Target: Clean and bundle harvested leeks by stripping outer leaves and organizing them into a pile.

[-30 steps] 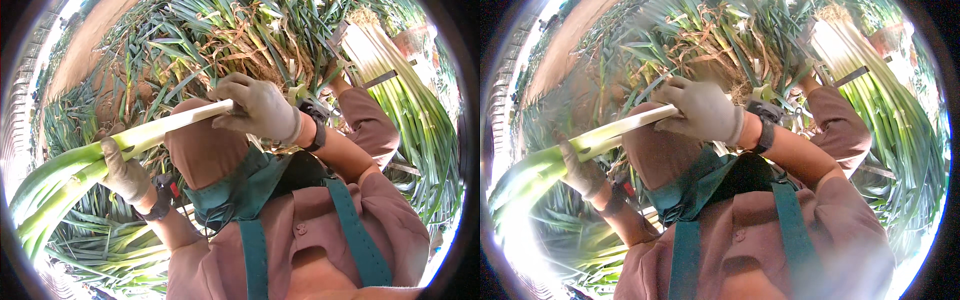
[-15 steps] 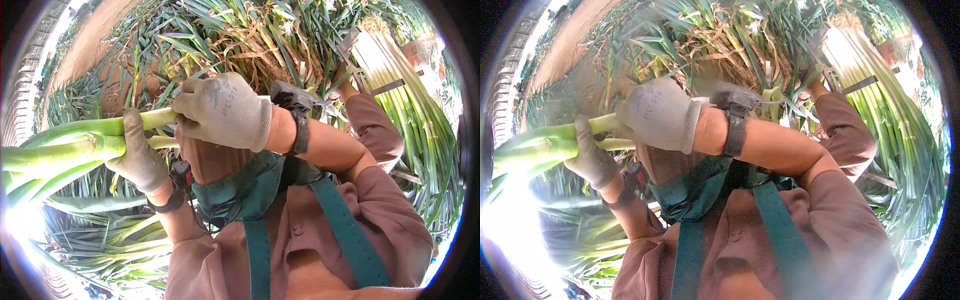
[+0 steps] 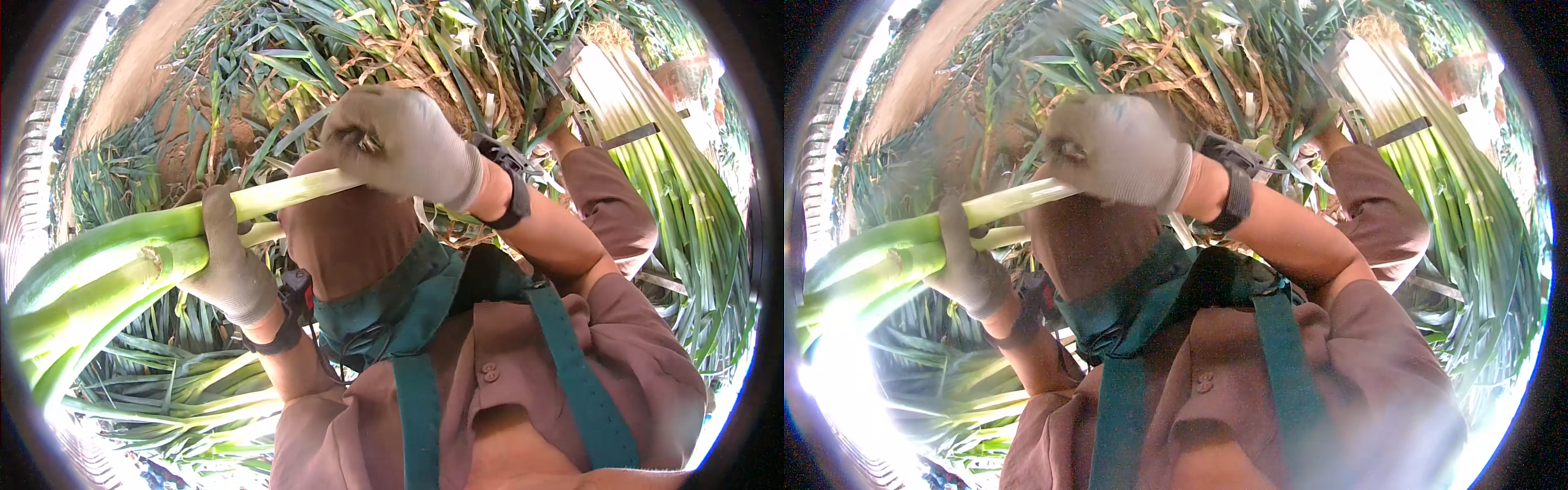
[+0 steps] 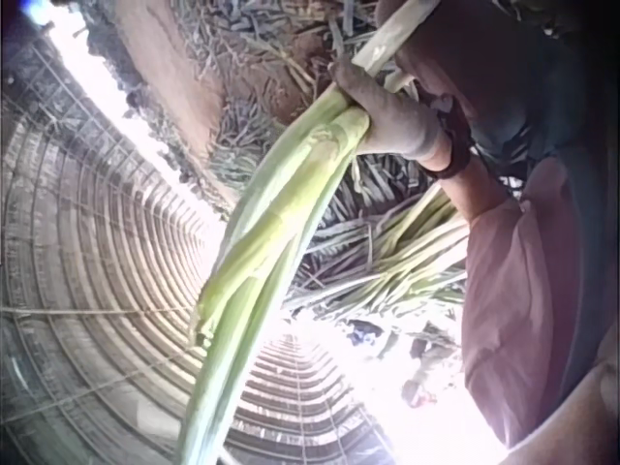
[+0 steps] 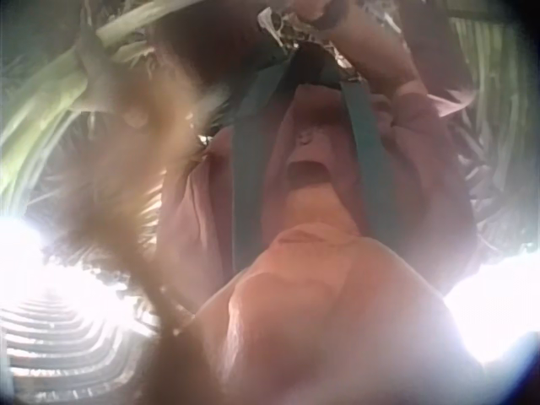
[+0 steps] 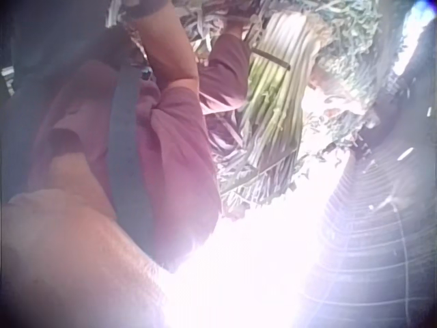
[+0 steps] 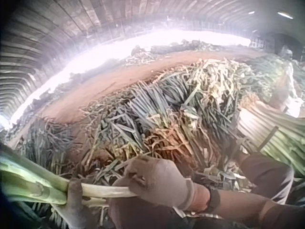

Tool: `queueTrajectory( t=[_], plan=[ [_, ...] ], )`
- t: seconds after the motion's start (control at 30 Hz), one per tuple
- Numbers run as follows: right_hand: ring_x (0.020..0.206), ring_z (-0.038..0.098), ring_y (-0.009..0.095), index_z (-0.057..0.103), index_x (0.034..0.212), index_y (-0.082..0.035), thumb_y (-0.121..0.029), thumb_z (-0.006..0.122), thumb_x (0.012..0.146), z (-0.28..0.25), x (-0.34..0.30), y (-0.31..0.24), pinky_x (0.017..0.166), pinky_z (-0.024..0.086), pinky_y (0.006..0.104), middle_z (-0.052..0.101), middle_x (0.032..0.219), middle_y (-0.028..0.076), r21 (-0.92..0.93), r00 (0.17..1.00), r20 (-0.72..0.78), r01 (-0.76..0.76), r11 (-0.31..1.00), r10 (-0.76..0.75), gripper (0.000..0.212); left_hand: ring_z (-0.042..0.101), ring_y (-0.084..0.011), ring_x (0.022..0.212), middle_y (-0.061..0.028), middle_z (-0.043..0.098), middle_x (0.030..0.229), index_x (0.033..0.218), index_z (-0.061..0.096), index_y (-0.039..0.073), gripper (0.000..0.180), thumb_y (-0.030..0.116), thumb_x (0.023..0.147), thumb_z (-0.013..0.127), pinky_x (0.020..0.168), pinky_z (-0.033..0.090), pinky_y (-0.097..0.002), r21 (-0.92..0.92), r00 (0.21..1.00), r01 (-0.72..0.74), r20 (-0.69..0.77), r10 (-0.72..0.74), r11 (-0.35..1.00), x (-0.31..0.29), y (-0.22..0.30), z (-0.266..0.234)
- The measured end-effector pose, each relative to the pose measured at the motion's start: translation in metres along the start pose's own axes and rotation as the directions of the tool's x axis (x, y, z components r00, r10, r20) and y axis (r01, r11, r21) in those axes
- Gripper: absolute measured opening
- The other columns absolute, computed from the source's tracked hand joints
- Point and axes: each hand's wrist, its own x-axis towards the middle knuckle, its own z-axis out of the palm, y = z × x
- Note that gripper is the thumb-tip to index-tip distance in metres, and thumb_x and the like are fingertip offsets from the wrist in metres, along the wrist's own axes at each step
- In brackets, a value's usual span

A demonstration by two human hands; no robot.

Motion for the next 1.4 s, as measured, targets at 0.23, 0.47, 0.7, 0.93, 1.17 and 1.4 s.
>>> queueTrajectory(
  t=[0.23,0.47,0.7,0.93,1.17,1.4],
  plan=[
    [0.075,0.067,0.025,0.068,0.082,-0.013,-0.035,0.075,0.079,0.015,-0.001,-0.031,0.065,0.054,0.0364,0.063,0.08,0.004,-0.316,0.974,0.149,0.209,0.926,-0.169,0.023,0.067,-0.0223,0.083,-0.0156,0.067,0.096,0.112,0.058,-0.005,0.032,0.002,0.084,0.073,0.07,0.057,-0.0333,-0.015,1.0,0.0,-0.006,0.0,1.0,-0.005,0.002,0.006],
    [0.082,0.07,0.024,0.066,0.093,-0.004,-0.013,0.063,0.091,0.015,-0.01,0.014,0.075,0.055,0.0356,0.07,0.091,0.008,0.419,0.993,0.112,-0.079,0.905,0.035,0.009,0.068,-0.0242,0.086,-0.0177,0.067,0.098,0.114,0.054,-0.006,0.036,0.008,0.087,0.072,0.073,0.056,-0.0334,0.018,0.998,-0.016,0.06,0.015,1.0,-0.006,0.0,-0.004],
    [0.08,0.062,0.02,0.066,0.099,-0.008,-0.022,0.071,0.086,-0.017,-0.068,0.081,0.072,0.054,0.0325,0.061,0.09,0.005,0.715,0.854,0.026,-0.379,0.587,0.52,0.02,0.068,-0.0271,0.087,-0.0194,0.066,0.097,0.114,0.052,-0.007,0.038,0.013,0.088,0.072,0.075,0.058,-0.0366,-0.046,0.998,-0.021,-0.054,0.019,0.999,-0.008,-0.011,-0.014],
    [0.074,0.062,0.022,0.063,0.104,-0.006,-0.027,0.063,0.094,-0.124,-0.166,0.245,0.066,0.052,0.035,0.063,0.085,0.006,0.748,0.401,-0.209,-0.523,0.41,0.892,0.023,0.064,-0.0243,0.087,-0.0171,0.065,0.096,0.112,0.057,-0.002,0.035,0.016,0.087,0.073,0.08,0.056,-0.0375,-0.093,0.996,-0.01,-0.084,0.002,0.996,0.0,-0.013,-0.046],
    [0.111,0.063,0.032,0.061,0.128,-0.014,-0.032,0.069,0.088,-0.11,-0.17,0.241,0.091,0.052,0.0415,0.065,0.12,0.018,-0.591,0.726,-0.317,-0.654,0.472,0.61,0.045,0.058,-0.0207,0.094,-0.0106,0.062,0.1,0.113,0.059,0.005,0.039,0.029,0.087,0.072,0.088,0.048,-0.0371,-0.131,0.998,-0.038,0.052,0.046,0.991,0.002,-0.016,-0.077],
    [0.104,0.064,0.032,0.063,0.124,-0.01,-0.019,0.077,0.079,-0.014,-0.068,0.099,0.098,0.047,0.0407,0.067,0.115,0.011,-0.327,0.847,0.485,-0.056,0.944,0.219,0.049,0.055,-0.0199,0.093,-0.0091,0.059,0.104,0.118,0.058,0.007,0.046,0.034,0.085,0.075,0.091,0.044,-0.0371,-0.29,0.972,-0.051,0.206,0.115,0.956,0.007,-0.025,-0.08]
  ],
)
